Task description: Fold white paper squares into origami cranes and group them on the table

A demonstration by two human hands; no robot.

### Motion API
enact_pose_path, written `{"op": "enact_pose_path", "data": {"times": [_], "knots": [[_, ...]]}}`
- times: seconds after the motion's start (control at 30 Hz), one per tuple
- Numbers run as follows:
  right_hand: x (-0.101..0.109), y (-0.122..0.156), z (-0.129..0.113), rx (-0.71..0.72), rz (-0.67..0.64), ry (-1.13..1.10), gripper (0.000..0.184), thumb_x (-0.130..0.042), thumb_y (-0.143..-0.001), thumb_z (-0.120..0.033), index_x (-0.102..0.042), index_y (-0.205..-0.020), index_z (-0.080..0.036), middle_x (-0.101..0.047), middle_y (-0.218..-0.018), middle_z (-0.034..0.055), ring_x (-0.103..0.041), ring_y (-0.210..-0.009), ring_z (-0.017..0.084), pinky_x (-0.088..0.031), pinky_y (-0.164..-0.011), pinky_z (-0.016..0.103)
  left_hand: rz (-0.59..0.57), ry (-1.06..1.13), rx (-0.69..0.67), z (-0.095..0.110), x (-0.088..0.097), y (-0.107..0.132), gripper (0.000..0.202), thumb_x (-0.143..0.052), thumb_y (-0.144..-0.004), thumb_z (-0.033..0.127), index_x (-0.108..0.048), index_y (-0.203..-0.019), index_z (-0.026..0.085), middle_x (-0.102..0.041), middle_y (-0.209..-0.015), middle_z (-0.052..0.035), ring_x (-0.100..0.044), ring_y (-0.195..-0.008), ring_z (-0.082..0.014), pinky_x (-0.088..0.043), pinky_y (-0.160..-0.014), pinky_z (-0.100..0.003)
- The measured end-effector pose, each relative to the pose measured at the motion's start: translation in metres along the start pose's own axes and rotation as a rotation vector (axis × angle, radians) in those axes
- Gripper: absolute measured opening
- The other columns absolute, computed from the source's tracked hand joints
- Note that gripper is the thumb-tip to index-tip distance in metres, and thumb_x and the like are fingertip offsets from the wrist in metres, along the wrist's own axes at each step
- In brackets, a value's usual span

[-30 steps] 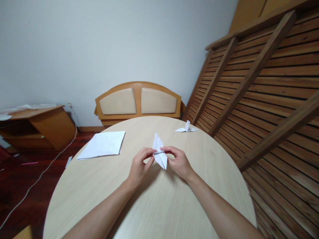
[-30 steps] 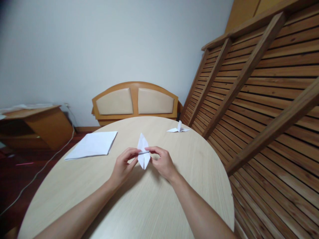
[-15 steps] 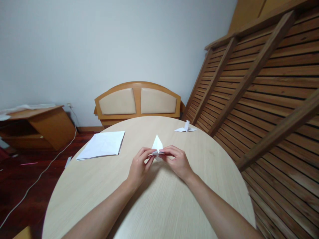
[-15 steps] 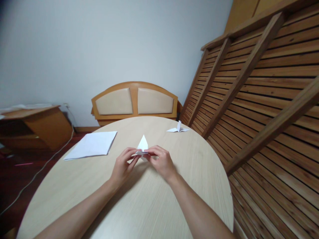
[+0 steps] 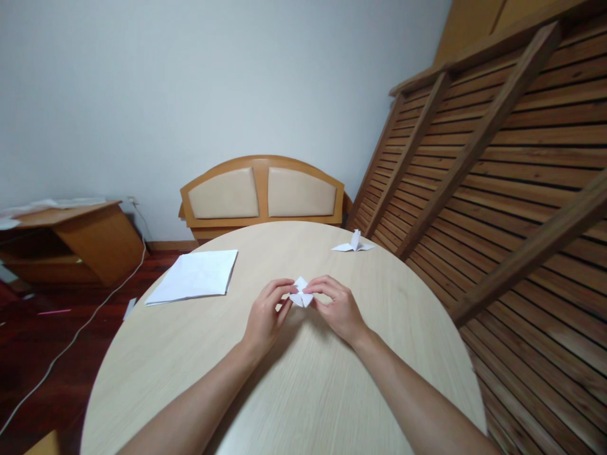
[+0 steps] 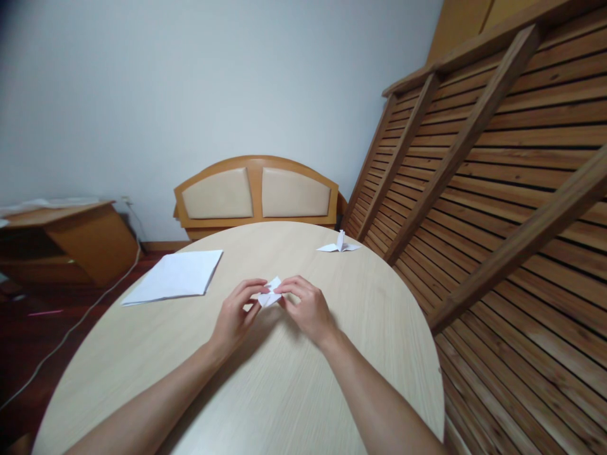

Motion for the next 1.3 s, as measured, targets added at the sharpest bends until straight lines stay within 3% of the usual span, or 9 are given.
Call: {"op": "enact_pose_path", "data": {"times": [0.23, 0.37, 0.57, 0.73, 0.9, 1.03, 1.3], "knots": [[0.000, -0.002, -0.001, 0.012, -0.042, 0.029, 0.006, -0.068, -0.089, -0.029, -0.073, -0.093, -0.026, -0.071, -0.091, 0.0046, -0.065, -0.090, 0.022, -0.051, -0.082, 0.037, 0.001, -0.021, -0.016, 0.002, 0.002, -0.001, 0.019, -0.056, -0.092, 0.017, -0.072, -0.101, 0.023, -0.069, -0.095, -0.0072, -0.063, -0.087, -0.0186, -0.055, -0.070, -0.028], [-0.007, -0.003, -0.003, 0.004, -0.113, 0.028, 0.005, -0.064, -0.093, -0.026, -0.068, -0.092, -0.023, -0.068, -0.091, 0.0045, -0.062, -0.090, 0.021, -0.048, -0.081, 0.035, -0.009, 0.029, 0.063, -0.001, 0.002, -0.004, 0.013, -0.063, -0.090, 0.025, -0.074, -0.095, 0.022, -0.071, -0.086, -0.0053, -0.065, -0.080, -0.0171, -0.052, -0.062, -0.024], [-0.011, -0.001, -0.002, -0.037, -0.140, 0.014, 0.005, -0.063, -0.092, -0.021, -0.067, -0.093, -0.022, -0.062, -0.090, 0.0035, -0.057, -0.087, 0.019, -0.045, -0.078, 0.032, -0.001, 0.078, 0.155, -0.010, 0.001, -0.004, 0.011, -0.066, -0.087, 0.028, -0.074, -0.090, 0.021, -0.074, -0.089, -0.0054, -0.067, -0.081, -0.0165, -0.050, -0.060, -0.022], [-0.012, 0.000, 0.000, -0.059, -0.124, -0.089, 0.010, -0.063, -0.092, -0.019, -0.070, -0.095, -0.024, -0.062, -0.091, 0.0026, -0.057, -0.087, 0.018, -0.045, -0.077, 0.031, -0.012, 0.062, 0.112, -0.002, 0.000, -0.003, 0.010, -0.065, -0.087, 0.028, -0.071, -0.090, 0.020, -0.072, -0.087, -0.0051, -0.066, -0.080, -0.0158, -0.049, -0.060, -0.022], [-0.006, 0.000, 0.005, -0.081, -0.044, -0.192, 0.007, -0.065, -0.089, -0.019, -0.070, -0.092, -0.023, -0.062, -0.092, 0.0026, -0.058, -0.086, 0.017, -0.046, -0.077, 0.031, 0.051, 0.016, 0.048, 0.010, 0.008, -0.003, 0.008, -0.057, -0.091, 0.024, -0.063, -0.091, 0.019, -0.065, -0.094, -0.0061, -0.063, -0.086, -0.0159, -0.049, -0.061, -0.021], [-0.003, 0.000, 0.007, -0.086, -0.026, -0.213, 0.007, -0.067, -0.087, -0.019, -0.070, -0.091, -0.022, -0.063, -0.092, 0.0030, -0.059, -0.086, 0.018, -0.047, -0.076, 0.032, 0.001, 0.000, 0.029, 0.009, 0.003, -0.001, 0.008, -0.055, -0.091, 0.022, -0.062, -0.093, 0.018, -0.066, -0.092, -0.0053, -0.063, -0.084, -0.0151, -0.049, -0.063, -0.022], [-0.008, 0.000, 0.013, -0.155, -0.080, -0.163, 0.008, -0.067, -0.088, -0.024, -0.072, -0.093, -0.023, -0.067, -0.092, 0.0024, -0.061, -0.087, 0.018, -0.047, -0.081, 0.032, 0.000, 0.034, 0.170, -0.009, 0.002, 0.001, 0.013, -0.059, -0.089, 0.027, -0.065, -0.098, 0.019, -0.071, -0.094, -0.0049, -0.067, -0.087, -0.0167, -0.051, -0.064, -0.023]]}}
Point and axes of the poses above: each hand's wrist, its own y-axis away from the middle knuckle, its own x-axis out of the back of the hand, z = x × y, the point moved 10 cm from there along -y, towards the middle knuckle
